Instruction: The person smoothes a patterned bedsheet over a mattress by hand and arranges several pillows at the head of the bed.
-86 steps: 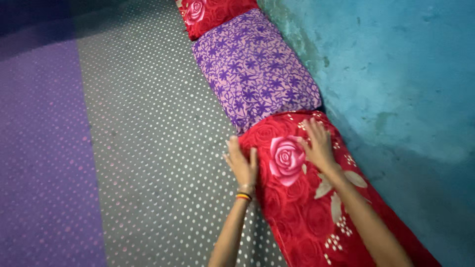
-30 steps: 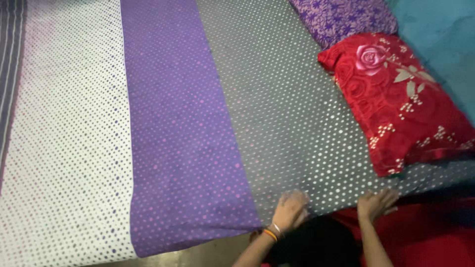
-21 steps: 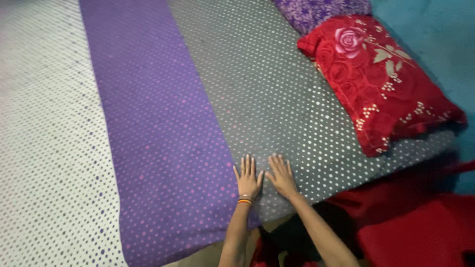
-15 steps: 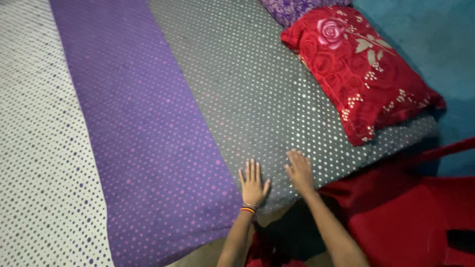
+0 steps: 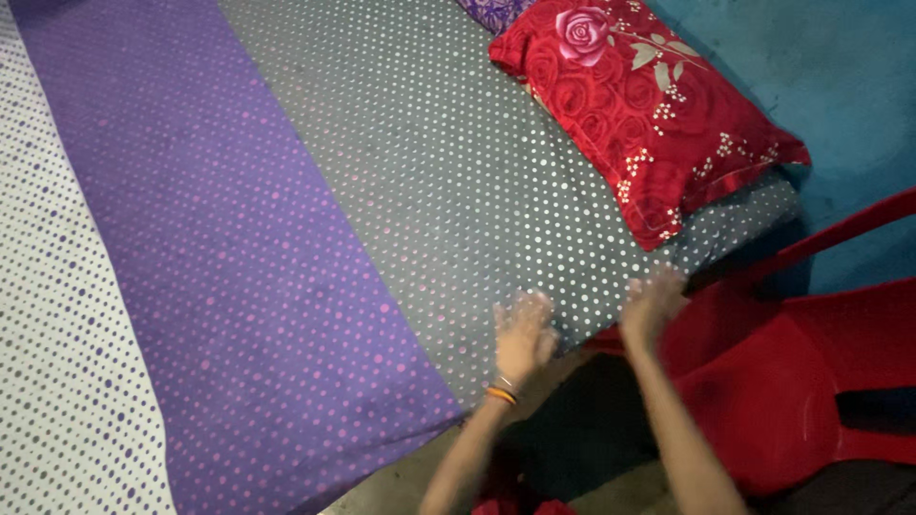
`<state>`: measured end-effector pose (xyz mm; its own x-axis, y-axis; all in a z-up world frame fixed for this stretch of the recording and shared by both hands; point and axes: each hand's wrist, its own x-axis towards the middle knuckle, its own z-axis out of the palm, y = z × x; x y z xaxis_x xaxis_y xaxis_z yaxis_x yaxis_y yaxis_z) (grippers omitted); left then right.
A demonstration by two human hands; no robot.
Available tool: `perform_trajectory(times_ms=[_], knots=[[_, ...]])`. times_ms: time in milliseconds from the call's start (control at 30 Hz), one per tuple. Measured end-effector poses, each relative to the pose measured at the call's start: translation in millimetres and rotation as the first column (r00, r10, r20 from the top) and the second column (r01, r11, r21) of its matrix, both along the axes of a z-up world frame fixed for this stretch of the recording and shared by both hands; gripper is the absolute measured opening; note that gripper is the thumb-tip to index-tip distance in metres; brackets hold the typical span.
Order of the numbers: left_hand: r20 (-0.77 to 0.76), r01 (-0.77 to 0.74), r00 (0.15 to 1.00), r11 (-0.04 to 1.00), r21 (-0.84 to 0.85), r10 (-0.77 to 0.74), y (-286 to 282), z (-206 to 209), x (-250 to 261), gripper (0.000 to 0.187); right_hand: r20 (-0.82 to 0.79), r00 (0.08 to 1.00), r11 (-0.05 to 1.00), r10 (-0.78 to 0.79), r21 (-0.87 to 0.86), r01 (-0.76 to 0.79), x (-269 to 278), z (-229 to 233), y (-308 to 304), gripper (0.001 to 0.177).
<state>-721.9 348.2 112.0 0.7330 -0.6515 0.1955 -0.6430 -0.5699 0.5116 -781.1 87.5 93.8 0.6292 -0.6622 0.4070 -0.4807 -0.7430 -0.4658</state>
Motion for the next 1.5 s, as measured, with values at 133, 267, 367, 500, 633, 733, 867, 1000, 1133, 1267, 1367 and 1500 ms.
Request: perform_trajectory(times_ms=[133,267,367,500,633,733,867,1000,1133,1267,1367,1500], knots=[[0.250,-0.258,0.935,0.966,-0.011,0.252,22,-18,75,0.068,-0.166,0.932,0.941,0.322,0.164,-0.296,69,-11,80,0.056],[0.148,-0.176,0.976,0.980,0.098,0.161,9,-38,64,0.074,-0.191,0.777,0.797,0.600,0.057,-0.601,70,-22,107,0.059],[0.166,-0.065,0.985,0.984,0.166,0.037,-16,-39,34,0.078,-0.308,0.786,0.821,0.536,-0.028,-0.571,60,-29,67,0.059],[0.039,0.077,0.996,0.978,0.193,-0.086,-58,-38,1,0.089,-0.314,0.896,0.929,0.314,-0.092,-0.358,16,-35,-19,0.058],[0.045,0.108,0.992,0.969,0.223,-0.121,-81,-45,0,0.088,-0.433,0.898,0.989,0.075,-0.083,-0.122,-19,-34,-89,0.059],[0.069,0.216,0.971,0.962,0.167,-0.230,-103,-50,7,0.079,-0.362,0.932,0.989,0.003,0.138,0.051,-20,-34,-126,0.059],[0.115,0.300,0.944,0.950,0.083,-0.308,-156,-47,12,0.074,-0.055,0.997,0.996,0.057,0.065,-0.053,-10,-37,-167,0.053],[0.088,0.397,0.914,0.918,0.014,-0.397,-231,-31,26,0.076,0.007,0.999,0.995,0.054,0.083,-0.055,1,-42,-214,0.053],[0.084,0.467,0.883,0.883,-0.048,-0.462,-298,-15,32,0.076,-0.146,0.989,0.996,-0.005,0.089,0.018,4,-52,-271,0.055],[0.023,0.508,0.838,0.796,0.330,-0.545,-341,-9,25,0.090,-0.042,0.999,0.994,-0.012,0.111,0.017,17,-66,-331,0.057],[0.146,0.418,0.812,0.738,0.530,-0.565,-351,-22,18,0.091,0.138,0.990,0.976,-0.019,0.217,-0.012,41,-83,-346,0.057],[0.307,0.418,0.721,0.743,0.523,-0.622,-360,-42,11,0.075,0.172,0.956,0.928,-0.236,0.331,0.170,56,-100,-341,0.057]])
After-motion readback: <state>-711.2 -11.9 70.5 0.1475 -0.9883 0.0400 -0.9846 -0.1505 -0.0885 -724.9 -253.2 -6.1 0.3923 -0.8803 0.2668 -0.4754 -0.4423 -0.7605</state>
